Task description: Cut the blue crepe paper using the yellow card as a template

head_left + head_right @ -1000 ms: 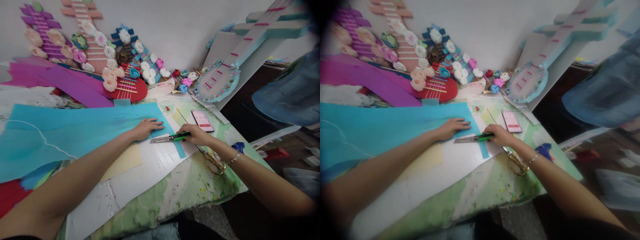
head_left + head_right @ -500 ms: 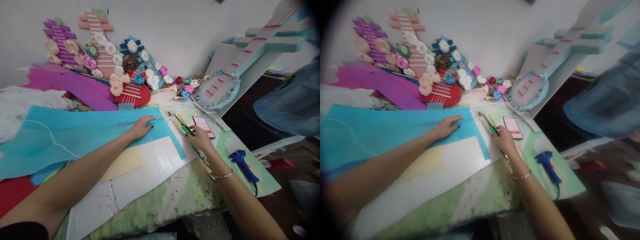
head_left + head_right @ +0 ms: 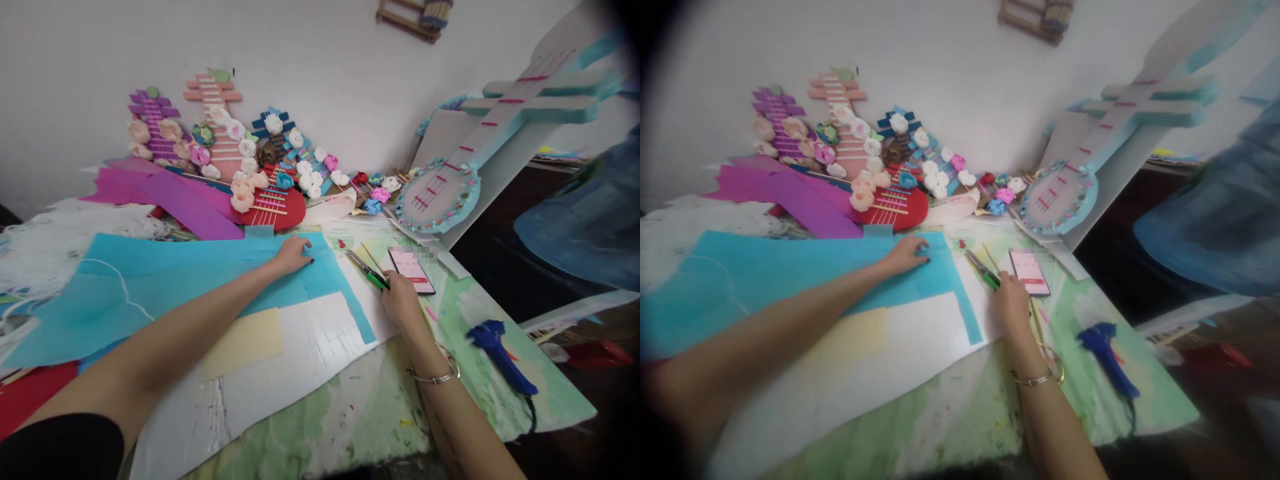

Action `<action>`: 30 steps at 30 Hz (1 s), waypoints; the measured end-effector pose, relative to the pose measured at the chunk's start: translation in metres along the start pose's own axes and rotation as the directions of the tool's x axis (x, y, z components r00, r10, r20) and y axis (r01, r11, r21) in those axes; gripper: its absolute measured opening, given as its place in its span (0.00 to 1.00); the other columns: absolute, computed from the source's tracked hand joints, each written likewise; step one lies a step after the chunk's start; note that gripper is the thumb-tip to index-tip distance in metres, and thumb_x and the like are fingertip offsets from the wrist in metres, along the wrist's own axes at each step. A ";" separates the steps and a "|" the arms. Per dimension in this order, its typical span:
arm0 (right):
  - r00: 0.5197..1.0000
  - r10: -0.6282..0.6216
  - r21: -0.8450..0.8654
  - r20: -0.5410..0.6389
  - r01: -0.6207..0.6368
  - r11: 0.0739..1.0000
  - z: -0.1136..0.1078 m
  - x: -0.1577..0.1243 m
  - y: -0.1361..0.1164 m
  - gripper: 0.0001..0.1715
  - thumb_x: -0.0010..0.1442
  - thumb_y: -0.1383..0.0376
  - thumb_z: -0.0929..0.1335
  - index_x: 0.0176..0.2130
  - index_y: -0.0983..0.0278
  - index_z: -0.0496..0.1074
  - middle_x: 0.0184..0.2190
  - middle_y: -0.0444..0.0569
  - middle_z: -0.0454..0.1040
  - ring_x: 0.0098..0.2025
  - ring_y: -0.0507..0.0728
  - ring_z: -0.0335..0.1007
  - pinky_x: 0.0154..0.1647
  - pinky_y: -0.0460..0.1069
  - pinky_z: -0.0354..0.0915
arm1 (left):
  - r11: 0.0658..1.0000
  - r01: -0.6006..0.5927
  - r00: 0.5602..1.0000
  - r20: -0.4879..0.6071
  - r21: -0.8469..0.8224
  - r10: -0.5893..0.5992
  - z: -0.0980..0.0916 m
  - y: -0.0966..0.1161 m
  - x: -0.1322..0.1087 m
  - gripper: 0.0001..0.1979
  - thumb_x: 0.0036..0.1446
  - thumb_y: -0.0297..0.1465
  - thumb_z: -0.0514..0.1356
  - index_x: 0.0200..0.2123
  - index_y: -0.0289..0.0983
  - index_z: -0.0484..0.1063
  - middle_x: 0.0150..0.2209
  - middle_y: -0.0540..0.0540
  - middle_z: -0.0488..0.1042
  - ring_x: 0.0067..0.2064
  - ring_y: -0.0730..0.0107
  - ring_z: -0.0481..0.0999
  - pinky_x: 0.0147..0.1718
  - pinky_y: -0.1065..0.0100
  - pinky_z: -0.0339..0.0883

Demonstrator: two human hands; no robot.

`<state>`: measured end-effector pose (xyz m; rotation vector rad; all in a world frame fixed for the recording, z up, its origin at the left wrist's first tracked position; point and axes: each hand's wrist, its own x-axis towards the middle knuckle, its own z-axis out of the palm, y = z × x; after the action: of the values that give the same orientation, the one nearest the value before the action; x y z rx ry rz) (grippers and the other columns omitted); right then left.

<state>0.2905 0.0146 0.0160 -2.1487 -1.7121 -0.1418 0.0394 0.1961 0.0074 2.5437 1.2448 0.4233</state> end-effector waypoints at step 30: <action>0.992 -0.110 0.262 -0.056 0.121 0.957 -0.015 -0.007 -0.012 0.20 0.56 0.70 0.64 0.48 0.70 0.72 0.44 0.59 0.77 0.48 0.63 0.72 0.50 0.56 0.66 | 0.951 -0.099 0.948 0.264 -0.293 0.180 -0.172 0.014 0.022 0.14 0.52 0.39 0.63 0.38 0.35 0.77 0.31 0.48 0.76 0.32 0.70 0.74 0.31 0.72 0.63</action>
<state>0.2792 0.0047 0.0304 -1.8421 -1.7264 0.0125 -0.0027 0.2257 0.1740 2.3560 0.8378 0.2251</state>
